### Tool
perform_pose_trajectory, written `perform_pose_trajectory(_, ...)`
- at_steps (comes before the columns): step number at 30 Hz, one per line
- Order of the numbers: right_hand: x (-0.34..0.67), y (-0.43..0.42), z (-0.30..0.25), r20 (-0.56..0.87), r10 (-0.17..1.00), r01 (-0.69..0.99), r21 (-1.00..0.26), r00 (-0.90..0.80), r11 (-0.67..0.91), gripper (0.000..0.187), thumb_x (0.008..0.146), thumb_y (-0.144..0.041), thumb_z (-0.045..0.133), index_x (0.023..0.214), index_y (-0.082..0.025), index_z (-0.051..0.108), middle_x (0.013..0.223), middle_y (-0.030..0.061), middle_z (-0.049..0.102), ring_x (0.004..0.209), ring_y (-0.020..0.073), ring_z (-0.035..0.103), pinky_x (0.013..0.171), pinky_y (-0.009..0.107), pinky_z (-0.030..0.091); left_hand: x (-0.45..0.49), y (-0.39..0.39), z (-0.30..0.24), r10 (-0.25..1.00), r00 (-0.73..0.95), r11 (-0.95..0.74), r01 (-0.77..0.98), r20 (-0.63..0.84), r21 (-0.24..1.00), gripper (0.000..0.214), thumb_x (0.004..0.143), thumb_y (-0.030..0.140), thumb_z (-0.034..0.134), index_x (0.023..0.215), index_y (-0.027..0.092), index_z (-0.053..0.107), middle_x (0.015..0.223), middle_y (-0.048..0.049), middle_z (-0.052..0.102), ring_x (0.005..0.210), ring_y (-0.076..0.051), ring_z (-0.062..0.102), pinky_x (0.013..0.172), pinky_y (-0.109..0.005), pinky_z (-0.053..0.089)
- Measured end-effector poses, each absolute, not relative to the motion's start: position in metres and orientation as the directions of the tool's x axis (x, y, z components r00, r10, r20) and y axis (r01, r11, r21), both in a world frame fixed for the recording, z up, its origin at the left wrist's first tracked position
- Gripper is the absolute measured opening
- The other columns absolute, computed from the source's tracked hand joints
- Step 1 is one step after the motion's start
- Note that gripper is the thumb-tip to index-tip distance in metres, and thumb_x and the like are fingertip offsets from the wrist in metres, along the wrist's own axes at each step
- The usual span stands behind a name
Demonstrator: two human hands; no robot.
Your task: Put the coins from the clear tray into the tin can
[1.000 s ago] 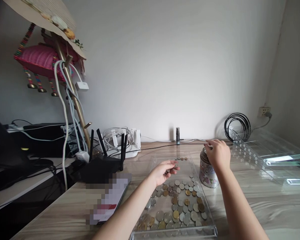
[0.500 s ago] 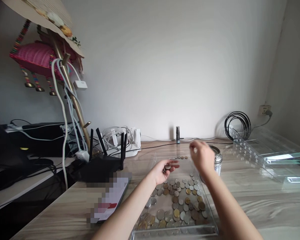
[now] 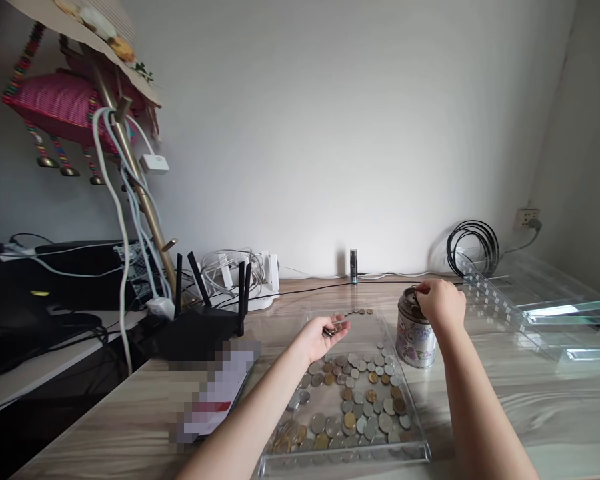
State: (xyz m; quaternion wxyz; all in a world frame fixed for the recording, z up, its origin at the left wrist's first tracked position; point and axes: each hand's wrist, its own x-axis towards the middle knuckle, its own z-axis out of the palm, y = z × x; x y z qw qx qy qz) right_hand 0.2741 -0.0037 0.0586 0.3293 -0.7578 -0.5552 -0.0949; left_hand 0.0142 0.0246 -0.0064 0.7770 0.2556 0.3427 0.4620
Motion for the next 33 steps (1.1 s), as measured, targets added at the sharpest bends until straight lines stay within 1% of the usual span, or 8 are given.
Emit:
perform_pose_trajectory(4, 0.27, -0.009, 0.063, 0.611, 0.726, 0.927, -0.36, 0.317, -0.101, 0.023, 0.066, -0.037, 0.049, 0.074, -0.023, 0.066, 0.074, 0.0049, 0.064, 0.077, 0.0224, 0.052, 0.068, 0.034, 0.034, 0.014, 0.019, -0.001, 0.888, 0.365, 0.435, -0.464, -0.281, 0.772, 0.025, 0.069, -0.005, 0.037, 0.087, 0.003, 0.051, 0.086, -0.0192, 0.06, 0.084, -0.02, 0.06, 0.065, -0.022, 0.052)
perform_pose_trajectory(8, 0.227, -0.018, 0.063, 0.776, 0.606, 0.927, -0.337, 0.176, 0.162, 0.03, 0.077, -0.032, 0.038, 0.086, -0.019, 0.063, 0.087, 0.0072, 0.062, 0.08, 0.0186, 0.051, 0.071, 0.03, 0.035, 0.015, 0.015, 0.002, 0.866, 0.455, 0.41, -0.405, -0.209, 0.817, 0.023, 0.074, 0.0, 0.04, 0.092, 0.004, 0.053, 0.092, -0.0182, 0.06, 0.084, -0.019, 0.06, 0.06, -0.019, 0.052)
perform_pose_trajectory(12, 0.177, -0.017, 0.042, 0.526, 0.815, 0.833, -0.316, -0.245, 0.455, 0.026, 0.077, -0.034, 0.04, 0.08, -0.022, 0.063, 0.079, 0.0028, 0.061, 0.063, 0.0123, 0.052, 0.055, 0.022, 0.035, 0.018, 0.015, 0.0, 0.84, 0.487, 0.442, -0.36, -0.238, 0.822, 0.019, 0.077, 0.015, 0.047, 0.091, 0.006, 0.056, 0.078, -0.0117, 0.062, 0.071, -0.017, 0.062, 0.05, -0.017, 0.05)
perform_pose_trajectory(15, 0.158, -0.012, 0.024, 0.391, 0.854, 0.812, -0.335, -0.342, 0.478, 0.02, 0.071, -0.035, 0.048, 0.075, -0.022, 0.063, 0.075, 0.0016, 0.061, 0.064, 0.0123, 0.052, 0.053, 0.021, 0.033, 0.019, 0.017, -0.002, 0.86, 0.404, 0.463, -0.357, -0.313, 0.812, 0.022, 0.076, 0.028, 0.051, 0.083, 0.008, 0.057, 0.064, -0.0049, 0.059, 0.057, -0.014, 0.06, 0.047, -0.02, 0.051)
perform_pose_trajectory(19, 0.158, -0.011, 0.025, 0.392, 0.876, 0.819, -0.377, -0.281, 0.432, 0.014, 0.07, -0.03, 0.05, 0.072, -0.022, 0.062, 0.069, 0.0001, 0.061, 0.061, 0.0113, 0.052, 0.053, 0.02, 0.033, 0.018, 0.017, -0.002, 0.847, 0.395, 0.5, -0.368, -0.355, 0.784, 0.023, 0.075, 0.031, 0.051, 0.08, 0.01, 0.056, 0.064, -0.005, 0.059, 0.059, -0.015, 0.061, 0.05, -0.021, 0.051)
perform_pose_trajectory(24, 0.203, -0.018, 0.058, 0.709, 0.695, 0.919, -0.345, 0.121, 0.192, 0.02, 0.074, -0.033, 0.044, 0.082, -0.026, 0.061, 0.08, 0.0003, 0.062, 0.074, 0.0138, 0.052, 0.057, 0.023, 0.034, 0.014, 0.015, 0.003, 0.824, 0.487, 0.521, -0.452, -0.289, 0.724, 0.028, 0.08, 0.028, 0.042, 0.09, 0.004, 0.054, 0.089, -0.0191, 0.061, 0.085, -0.023, 0.06, 0.059, -0.022, 0.052)
perform_pose_trajectory(28, 0.261, -0.011, 0.064, 0.596, 0.723, 0.905, -0.416, 0.35, -0.095, 0.022, 0.066, -0.04, 0.051, 0.075, -0.025, 0.064, 0.072, 0.002, 0.062, 0.066, 0.0151, 0.052, 0.051, 0.024, 0.031, 0.012, 0.018, 0.002, 0.862, 0.405, 0.494, -0.54, -0.304, 0.681, 0.029, 0.082, 0.024, 0.035, 0.094, 0.003, 0.05, 0.092, -0.0219, 0.059, 0.088, -0.025, 0.058, 0.066, -0.029, 0.051)
perform_pose_trajectory(33, 0.28, -0.006, 0.059, 0.563, 0.765, 0.923, -0.371, 0.314, -0.106, 0.025, 0.063, -0.038, 0.053, 0.077, -0.023, 0.066, 0.07, 0.0029, 0.063, 0.067, 0.0179, 0.053, 0.058, 0.028, 0.035, 0.014, 0.021, 0.002, 0.854, 0.396, 0.516, -0.558, -0.338, 0.65, 0.032, 0.084, 0.028, 0.031, 0.095, 0.003, 0.048, 0.091, -0.0235, 0.057, 0.088, -0.025, 0.058, 0.069, -0.034, 0.05)
